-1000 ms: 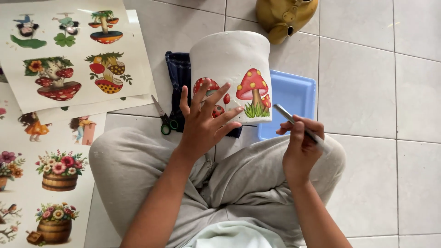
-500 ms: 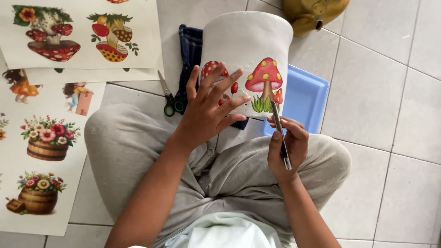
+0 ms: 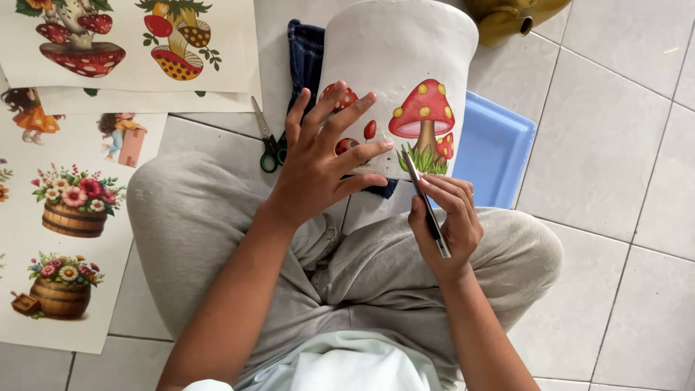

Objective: The person paints a mushroom design onto a white ceramic pot using a fine brush. They rotate the pot to access different areas and occasionally dip the brush into a water container. Reference images and a brass watering can are visible nearby.

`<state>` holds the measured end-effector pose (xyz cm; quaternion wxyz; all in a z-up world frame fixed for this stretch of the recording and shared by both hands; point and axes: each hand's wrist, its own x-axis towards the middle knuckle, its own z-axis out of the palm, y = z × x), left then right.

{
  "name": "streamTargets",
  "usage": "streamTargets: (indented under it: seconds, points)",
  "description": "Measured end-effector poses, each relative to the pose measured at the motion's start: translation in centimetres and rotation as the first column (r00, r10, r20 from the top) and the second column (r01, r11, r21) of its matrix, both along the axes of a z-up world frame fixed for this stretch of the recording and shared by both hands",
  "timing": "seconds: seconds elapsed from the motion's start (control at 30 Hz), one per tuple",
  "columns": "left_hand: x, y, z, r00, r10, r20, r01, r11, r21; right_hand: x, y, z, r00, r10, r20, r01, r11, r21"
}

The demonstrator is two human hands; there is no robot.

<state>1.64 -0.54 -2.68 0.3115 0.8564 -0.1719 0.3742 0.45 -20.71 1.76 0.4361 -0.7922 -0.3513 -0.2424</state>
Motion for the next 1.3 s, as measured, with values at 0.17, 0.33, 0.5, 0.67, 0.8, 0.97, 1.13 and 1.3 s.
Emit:
streamTargets:
  seconds: [0.17, 0.33, 0.5, 0.67, 0.8, 0.97, 1.13, 1.3]
  points:
    - [-0.4, 0.5, 1.1, 0.998, -0.018, -0.065, 0.02, 0.999, 0.029, -0.3, 0.0, 0.6, 0.999, -0.021, -0.044, 0.018, 0.998, -0.063]
    - [-0.6, 0.7, 1.6, 0.993, -0.035, -0.115, 0.041, 0.998, 0.05, -0.6, -0.1, 0.8, 0.992, -0.063, -0.113, 0.052, 0.994, -0.101]
    - [-0.7, 0.7, 1.5, 0.989, -0.057, -0.139, 0.064, 0.997, 0.044, -0.5, -0.2, 0.7, 0.989, -0.053, -0.141, 0.04, 0.995, -0.09]
    - [-0.8, 0.8, 1.5, 0.988, -0.052, -0.143, 0.059, 0.997, 0.048, -0.6, -0.2, 0.7, 0.989, -0.055, -0.139, 0.043, 0.995, -0.09]
    - [-0.9, 0.7, 1.6, 0.986, -0.06, -0.157, 0.067, 0.997, 0.04, -0.6, -0.3, 0.7, 0.988, -0.059, -0.145, 0.047, 0.995, -0.086]
    - [-0.9, 0.8, 1.5, 0.983, -0.073, -0.169, 0.08, 0.996, 0.031, -0.5, -0.3, 0.5, 0.987, -0.049, -0.151, 0.038, 0.996, -0.076]
    - [-0.9, 0.8, 1.6, 0.982, -0.076, -0.171, 0.082, 0.996, 0.029, -0.5, -0.4, 0.3, 0.986, -0.049, -0.161, 0.039, 0.997, -0.065]
    - [-0.9, 0.8, 1.6, 0.985, -0.065, -0.161, 0.075, 0.996, 0.057, -0.4, -0.4, 0.2, 0.987, -0.051, -0.152, 0.041, 0.997, -0.065]
